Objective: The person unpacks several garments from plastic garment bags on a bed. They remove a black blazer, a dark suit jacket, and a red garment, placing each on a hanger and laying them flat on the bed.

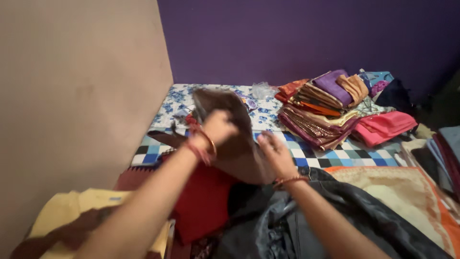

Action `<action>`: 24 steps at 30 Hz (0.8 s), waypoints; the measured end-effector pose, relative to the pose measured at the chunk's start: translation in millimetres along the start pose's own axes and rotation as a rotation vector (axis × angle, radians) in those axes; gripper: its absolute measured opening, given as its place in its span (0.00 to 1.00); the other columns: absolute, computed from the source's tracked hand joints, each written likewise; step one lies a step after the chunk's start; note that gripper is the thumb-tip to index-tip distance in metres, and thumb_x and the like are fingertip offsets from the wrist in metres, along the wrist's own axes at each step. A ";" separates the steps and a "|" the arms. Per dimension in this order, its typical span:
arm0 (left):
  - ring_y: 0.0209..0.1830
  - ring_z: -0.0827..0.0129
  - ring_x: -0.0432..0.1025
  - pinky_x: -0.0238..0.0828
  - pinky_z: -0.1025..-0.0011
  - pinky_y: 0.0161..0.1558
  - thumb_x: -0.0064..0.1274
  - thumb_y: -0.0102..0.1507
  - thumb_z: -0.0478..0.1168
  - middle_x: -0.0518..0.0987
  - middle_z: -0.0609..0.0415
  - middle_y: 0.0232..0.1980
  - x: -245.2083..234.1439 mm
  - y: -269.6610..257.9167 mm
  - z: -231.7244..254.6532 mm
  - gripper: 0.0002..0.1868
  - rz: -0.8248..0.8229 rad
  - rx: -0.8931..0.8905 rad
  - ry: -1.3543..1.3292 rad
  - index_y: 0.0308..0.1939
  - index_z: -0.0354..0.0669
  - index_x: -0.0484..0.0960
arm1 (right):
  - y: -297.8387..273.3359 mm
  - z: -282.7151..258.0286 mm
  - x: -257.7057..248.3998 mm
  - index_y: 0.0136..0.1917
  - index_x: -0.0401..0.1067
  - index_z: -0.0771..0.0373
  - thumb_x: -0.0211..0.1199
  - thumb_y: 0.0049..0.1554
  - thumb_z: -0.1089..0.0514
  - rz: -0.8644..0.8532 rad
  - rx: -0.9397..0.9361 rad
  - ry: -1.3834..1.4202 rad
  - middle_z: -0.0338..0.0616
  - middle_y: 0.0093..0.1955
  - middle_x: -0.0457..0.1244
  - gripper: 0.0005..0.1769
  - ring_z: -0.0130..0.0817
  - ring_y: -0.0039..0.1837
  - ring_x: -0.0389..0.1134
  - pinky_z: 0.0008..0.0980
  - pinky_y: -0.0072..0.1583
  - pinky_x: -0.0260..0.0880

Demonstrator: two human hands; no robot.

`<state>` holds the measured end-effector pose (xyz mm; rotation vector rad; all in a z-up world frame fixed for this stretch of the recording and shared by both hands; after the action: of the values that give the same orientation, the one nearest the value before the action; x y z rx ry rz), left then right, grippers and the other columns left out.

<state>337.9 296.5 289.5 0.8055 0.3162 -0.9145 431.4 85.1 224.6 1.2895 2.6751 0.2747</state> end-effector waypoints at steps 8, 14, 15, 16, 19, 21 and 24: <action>0.76 0.41 0.52 0.40 0.38 0.71 0.52 0.55 0.47 0.66 0.43 0.73 134.1 -238.9 18.8 0.34 -0.774 0.221 0.683 0.68 0.54 0.75 | -80.1 8.7 10.7 0.80 0.52 0.57 0.70 0.46 0.25 -0.221 0.180 -0.549 0.57 0.73 0.60 0.61 0.48 0.73 0.62 0.41 0.69 0.63; 0.79 0.46 0.44 0.30 0.38 0.72 0.59 0.47 0.48 0.57 0.49 0.78 164.1 -282.6 14.7 0.48 -1.051 0.240 0.735 0.74 0.57 0.65 | -144.5 -5.3 61.8 0.83 0.41 0.49 0.75 0.42 0.29 -0.456 0.248 -1.026 0.63 0.73 0.56 0.68 0.58 0.72 0.62 0.44 0.71 0.64; 0.78 0.46 0.47 0.33 0.39 0.72 0.59 0.48 0.47 0.59 0.48 0.76 167.4 -286.2 17.3 0.45 -1.077 0.227 0.750 0.72 0.56 0.68 | -146.1 -2.4 68.8 0.84 0.39 0.48 0.74 0.43 0.31 -0.468 0.329 -1.100 0.63 0.73 0.56 0.67 0.59 0.71 0.62 0.45 0.71 0.65; 0.76 0.46 0.50 0.36 0.40 0.72 0.59 0.48 0.47 0.62 0.48 0.74 171.2 -289.7 21.4 0.43 -1.105 0.222 0.771 0.70 0.55 0.70 | -142.7 2.8 71.2 0.84 0.41 0.50 0.73 0.45 0.35 -0.396 0.337 -1.113 0.62 0.71 0.58 0.65 0.59 0.70 0.64 0.46 0.69 0.66; 0.71 0.47 0.59 0.45 0.44 0.71 0.59 0.51 0.44 0.70 0.46 0.68 172.3 -295.7 29.9 0.35 -1.135 0.214 0.808 0.64 0.53 0.77 | -112.8 45.3 71.1 0.77 0.54 0.56 0.69 0.48 0.44 -0.207 0.346 -1.113 0.60 0.64 0.65 0.48 0.59 0.65 0.68 0.47 0.66 0.69; 0.68 0.47 0.65 0.51 0.47 0.71 0.59 0.52 0.43 0.75 0.44 0.63 158.2 -308.5 27.0 0.30 -1.097 0.148 0.708 0.60 0.51 0.81 | -94.4 80.0 40.2 0.62 0.76 0.62 0.67 0.50 0.49 -0.123 0.340 -1.069 0.62 0.60 0.69 0.29 0.57 0.64 0.70 0.48 0.64 0.71; 0.60 0.45 0.73 0.67 0.55 0.65 0.56 0.55 0.39 0.80 0.40 0.57 134.1 -323.3 7.4 0.24 -0.908 -0.178 0.325 0.57 0.51 0.84 | -94.8 116.1 -11.8 0.58 0.78 0.61 0.65 0.48 0.57 -0.014 0.248 -0.886 0.61 0.55 0.70 0.23 0.55 0.61 0.70 0.47 0.61 0.70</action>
<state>157.0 100.0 63.2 0.6321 1.0895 -1.5675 392.7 28.9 90.7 1.0841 1.9730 -0.5297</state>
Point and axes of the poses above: each hand's wrist, its own y-axis towards the middle knuckle, its own x-axis out of the palm, z = x × y, the point moved 2 cm from there along y, towards the middle knuckle
